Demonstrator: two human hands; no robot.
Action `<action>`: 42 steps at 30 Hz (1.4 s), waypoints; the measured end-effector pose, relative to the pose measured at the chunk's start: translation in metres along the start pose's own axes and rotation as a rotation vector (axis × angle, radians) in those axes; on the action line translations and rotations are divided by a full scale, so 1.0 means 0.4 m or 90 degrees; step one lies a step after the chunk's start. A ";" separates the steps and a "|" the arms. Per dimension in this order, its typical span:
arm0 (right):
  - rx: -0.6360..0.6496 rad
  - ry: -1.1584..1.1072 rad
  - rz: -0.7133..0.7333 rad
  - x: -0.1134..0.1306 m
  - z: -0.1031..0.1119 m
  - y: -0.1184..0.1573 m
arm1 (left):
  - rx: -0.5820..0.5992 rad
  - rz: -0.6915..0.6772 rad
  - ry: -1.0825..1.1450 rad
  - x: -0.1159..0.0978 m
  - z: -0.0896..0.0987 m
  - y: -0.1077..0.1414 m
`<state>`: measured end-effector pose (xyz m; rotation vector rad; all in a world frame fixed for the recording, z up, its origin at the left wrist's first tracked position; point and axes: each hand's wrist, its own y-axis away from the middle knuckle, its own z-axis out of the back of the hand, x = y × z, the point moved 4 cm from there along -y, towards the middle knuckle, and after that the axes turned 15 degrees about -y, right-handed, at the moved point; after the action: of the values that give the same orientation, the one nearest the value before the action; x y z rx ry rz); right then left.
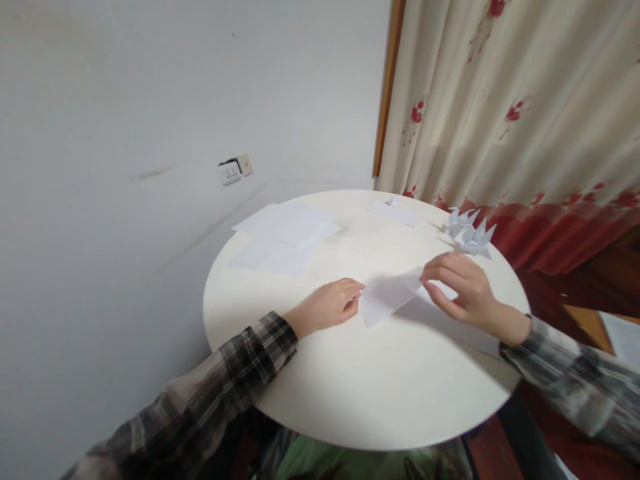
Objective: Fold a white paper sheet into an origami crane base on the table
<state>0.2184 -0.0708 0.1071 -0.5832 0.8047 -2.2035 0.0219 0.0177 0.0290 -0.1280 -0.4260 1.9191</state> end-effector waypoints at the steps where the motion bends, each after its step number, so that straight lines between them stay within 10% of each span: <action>1: 0.032 -0.017 -0.019 -0.017 0.005 -0.005 | 0.008 0.006 -0.015 -0.002 -0.003 -0.007; 11: 0.272 0.001 -0.030 -0.108 -0.059 0.063 | 0.022 0.005 -0.216 -0.034 -0.032 -0.085; 25: 0.245 0.037 0.017 -0.143 -0.084 0.177 | 0.133 -0.069 -0.071 -0.048 -0.072 -0.113; 42: 0.280 -0.060 -0.040 -0.089 -0.064 0.156 | 0.090 -0.028 -0.141 -0.089 -0.052 -0.182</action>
<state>0.2549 -0.0695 0.0402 -0.4905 0.2394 -2.2925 0.1052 0.0133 0.0314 0.1875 -0.4342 1.9205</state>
